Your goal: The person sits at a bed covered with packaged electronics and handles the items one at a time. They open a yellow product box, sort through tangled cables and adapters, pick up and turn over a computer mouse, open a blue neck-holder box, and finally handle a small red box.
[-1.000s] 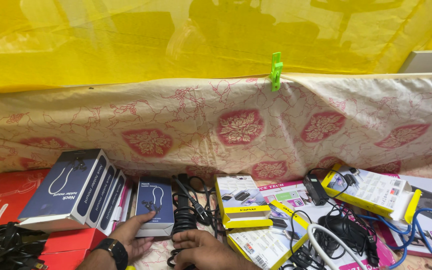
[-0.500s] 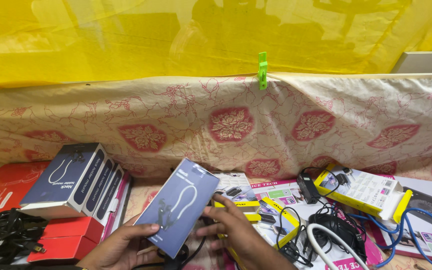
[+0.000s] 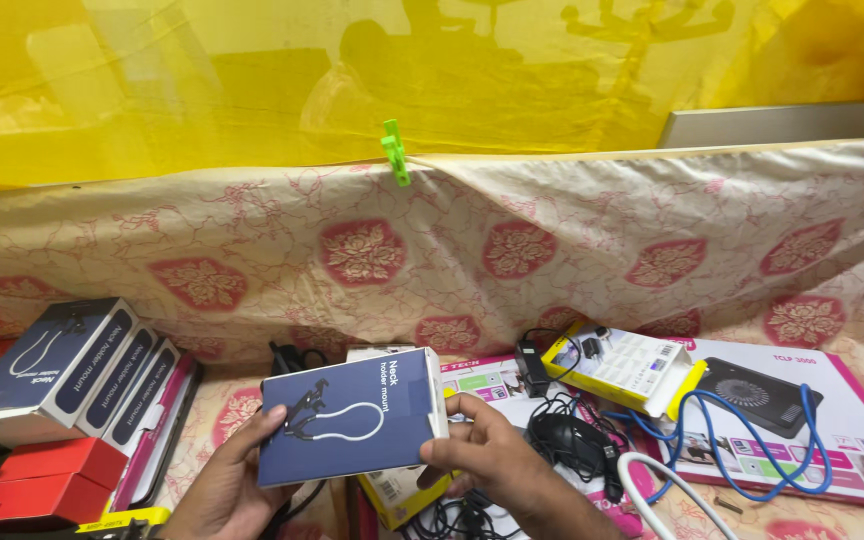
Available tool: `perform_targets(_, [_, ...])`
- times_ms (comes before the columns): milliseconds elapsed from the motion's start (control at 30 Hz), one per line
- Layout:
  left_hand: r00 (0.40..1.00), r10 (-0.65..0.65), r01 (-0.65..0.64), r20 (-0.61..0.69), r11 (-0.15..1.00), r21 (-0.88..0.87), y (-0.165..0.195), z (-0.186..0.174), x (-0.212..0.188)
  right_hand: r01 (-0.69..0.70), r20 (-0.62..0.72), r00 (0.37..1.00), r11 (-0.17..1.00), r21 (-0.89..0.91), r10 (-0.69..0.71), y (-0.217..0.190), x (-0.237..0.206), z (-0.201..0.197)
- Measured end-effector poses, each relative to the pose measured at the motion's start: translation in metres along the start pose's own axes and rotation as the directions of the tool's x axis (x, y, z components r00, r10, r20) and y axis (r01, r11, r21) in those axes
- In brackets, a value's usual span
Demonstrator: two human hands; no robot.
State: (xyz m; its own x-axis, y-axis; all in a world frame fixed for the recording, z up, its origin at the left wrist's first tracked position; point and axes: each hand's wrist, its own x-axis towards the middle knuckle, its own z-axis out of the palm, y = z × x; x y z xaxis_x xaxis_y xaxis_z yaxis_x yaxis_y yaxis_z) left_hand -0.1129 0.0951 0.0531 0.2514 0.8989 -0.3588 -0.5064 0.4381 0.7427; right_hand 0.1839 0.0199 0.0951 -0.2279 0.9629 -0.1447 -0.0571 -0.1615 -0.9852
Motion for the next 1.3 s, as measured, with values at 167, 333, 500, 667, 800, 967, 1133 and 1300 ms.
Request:
perform_targets(167, [0.985, 0.015, 0.014, -0.169, 0.985, 0.171, -0.037, 0.064, -0.001, 0.012, -0.172, 0.985, 1.000, 0.023, -0.008, 0.009, -0.017, -0.012])
perform_targets(333, [0.986, -0.015, 0.066, -0.167, 0.950, 0.304, -0.061, 0.101, -0.013, -0.021, -0.136, 0.991, 0.997, -0.078, 0.010, 0.005, -0.038, -0.048])
perform_targets(500, [0.982, 0.036, 0.029, -0.185, 0.942, 0.335, -0.078, 0.116, -0.017, -0.084, -0.162, 0.985, 0.979, -0.189, 0.053, 0.000, -0.048, -0.078])
perform_targets(667, [0.977, 0.182, -0.142, -0.113, 0.945, 0.293, -0.086, 0.122, -0.018, -0.129, -0.159, 0.981, 0.984, -0.125, 0.109, -0.001, -0.057, -0.093])
perform_targets(800, [0.946, 0.281, -0.272, -0.160, 0.959, 0.075, -0.096, 0.133, -0.018, -0.169, -0.187, 0.969, 0.985, -0.017, 0.163, 0.002, -0.059, -0.092])
perform_targets(967, [0.936, 0.320, -0.342, -0.144, 0.924, -0.172, -0.113, 0.141, -0.014, -0.108, -0.165, 0.979, 0.990, 0.096, 0.122, 0.003, -0.063, -0.091])
perform_targets(1133, [0.958, 0.221, -0.262, -0.181, 0.933, -0.246, -0.119, 0.142, -0.008, -0.153, -0.116, 0.977, 0.971, 0.185, 0.176, -0.006, -0.071, -0.092])
perform_targets(1300, [0.948, 0.241, -0.284, -0.209, 0.935, -0.211, -0.118, 0.139, -0.005, 0.151, -0.372, 0.905, 0.973, -0.175, -0.208, -0.007, -0.069, -0.091])
